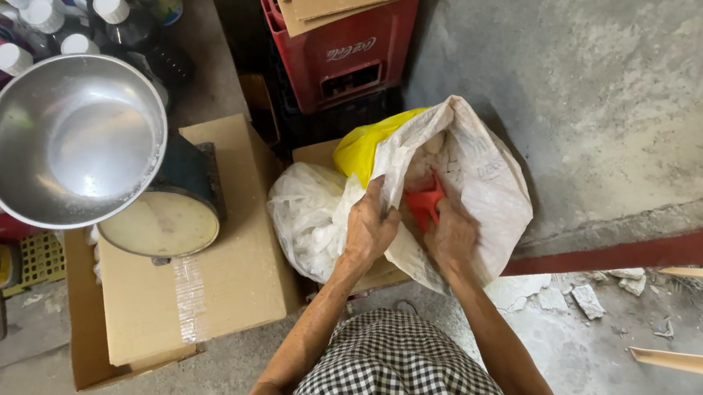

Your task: The person is weighing white granulated fertilizer or chemicals into plastic bags using a scale.

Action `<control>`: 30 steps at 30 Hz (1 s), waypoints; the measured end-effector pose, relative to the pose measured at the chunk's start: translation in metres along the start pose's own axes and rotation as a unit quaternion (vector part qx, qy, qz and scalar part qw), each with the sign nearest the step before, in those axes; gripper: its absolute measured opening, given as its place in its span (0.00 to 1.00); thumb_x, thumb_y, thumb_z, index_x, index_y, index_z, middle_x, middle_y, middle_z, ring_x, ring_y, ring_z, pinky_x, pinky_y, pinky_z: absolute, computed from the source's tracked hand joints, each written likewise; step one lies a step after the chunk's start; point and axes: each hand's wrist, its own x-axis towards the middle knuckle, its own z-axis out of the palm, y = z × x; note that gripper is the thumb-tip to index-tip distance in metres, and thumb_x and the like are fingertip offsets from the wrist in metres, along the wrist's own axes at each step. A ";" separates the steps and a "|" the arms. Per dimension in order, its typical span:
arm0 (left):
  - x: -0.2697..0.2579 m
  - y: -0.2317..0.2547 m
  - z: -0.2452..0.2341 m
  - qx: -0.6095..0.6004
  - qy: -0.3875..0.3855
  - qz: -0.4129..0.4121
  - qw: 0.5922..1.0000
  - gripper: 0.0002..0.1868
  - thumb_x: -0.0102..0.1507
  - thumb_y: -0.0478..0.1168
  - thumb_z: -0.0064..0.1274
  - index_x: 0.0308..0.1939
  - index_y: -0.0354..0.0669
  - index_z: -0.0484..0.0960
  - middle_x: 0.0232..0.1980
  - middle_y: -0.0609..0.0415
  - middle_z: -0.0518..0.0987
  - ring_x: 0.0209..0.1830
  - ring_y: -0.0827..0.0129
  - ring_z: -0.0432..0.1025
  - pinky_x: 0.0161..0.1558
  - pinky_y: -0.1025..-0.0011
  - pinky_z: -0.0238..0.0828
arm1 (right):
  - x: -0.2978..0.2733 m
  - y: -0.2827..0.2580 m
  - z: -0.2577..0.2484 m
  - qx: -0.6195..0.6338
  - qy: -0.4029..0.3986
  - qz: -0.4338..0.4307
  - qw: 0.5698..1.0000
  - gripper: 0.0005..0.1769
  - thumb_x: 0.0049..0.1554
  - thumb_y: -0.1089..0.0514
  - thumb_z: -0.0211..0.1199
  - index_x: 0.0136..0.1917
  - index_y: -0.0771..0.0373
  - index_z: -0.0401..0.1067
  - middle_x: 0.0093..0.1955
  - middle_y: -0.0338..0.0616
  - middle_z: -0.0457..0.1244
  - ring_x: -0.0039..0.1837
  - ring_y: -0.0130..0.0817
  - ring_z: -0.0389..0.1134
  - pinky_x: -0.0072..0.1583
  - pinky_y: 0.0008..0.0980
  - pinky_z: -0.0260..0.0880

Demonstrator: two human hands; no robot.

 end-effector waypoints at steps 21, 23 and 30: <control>0.057 0.005 -0.067 -0.248 0.008 -0.097 0.964 0.17 0.71 0.47 0.54 0.47 0.33 0.86 0.28 0.61 0.73 0.26 0.77 0.62 0.30 0.73 0.60 | -0.043 0.016 -0.084 0.133 0.063 0.051 0.988 0.11 0.53 0.55 0.73 0.43 0.62 0.73 0.33 0.49 0.66 0.34 0.38 0.68 0.40 0.38 0.67; 0.065 0.030 -0.079 -0.174 0.039 -0.059 0.982 0.16 0.70 0.46 0.56 0.47 0.36 0.86 0.28 0.62 0.75 0.27 0.79 0.65 0.31 0.75 0.64 | -0.043 0.015 -0.111 0.159 0.065 0.048 0.984 0.11 0.53 0.56 0.73 0.44 0.63 0.73 0.33 0.46 0.66 0.35 0.32 0.66 0.39 0.35 0.66; 0.101 0.110 -0.095 -0.303 -0.018 -0.037 0.952 0.08 0.68 0.40 0.56 0.47 0.41 0.84 0.26 0.65 0.71 0.21 0.80 0.62 0.23 0.76 0.59 | -0.044 0.010 -0.180 0.200 0.062 0.060 0.976 0.11 0.55 0.60 0.72 0.44 0.65 0.71 0.31 0.39 0.62 0.35 0.22 0.58 0.37 0.29 0.60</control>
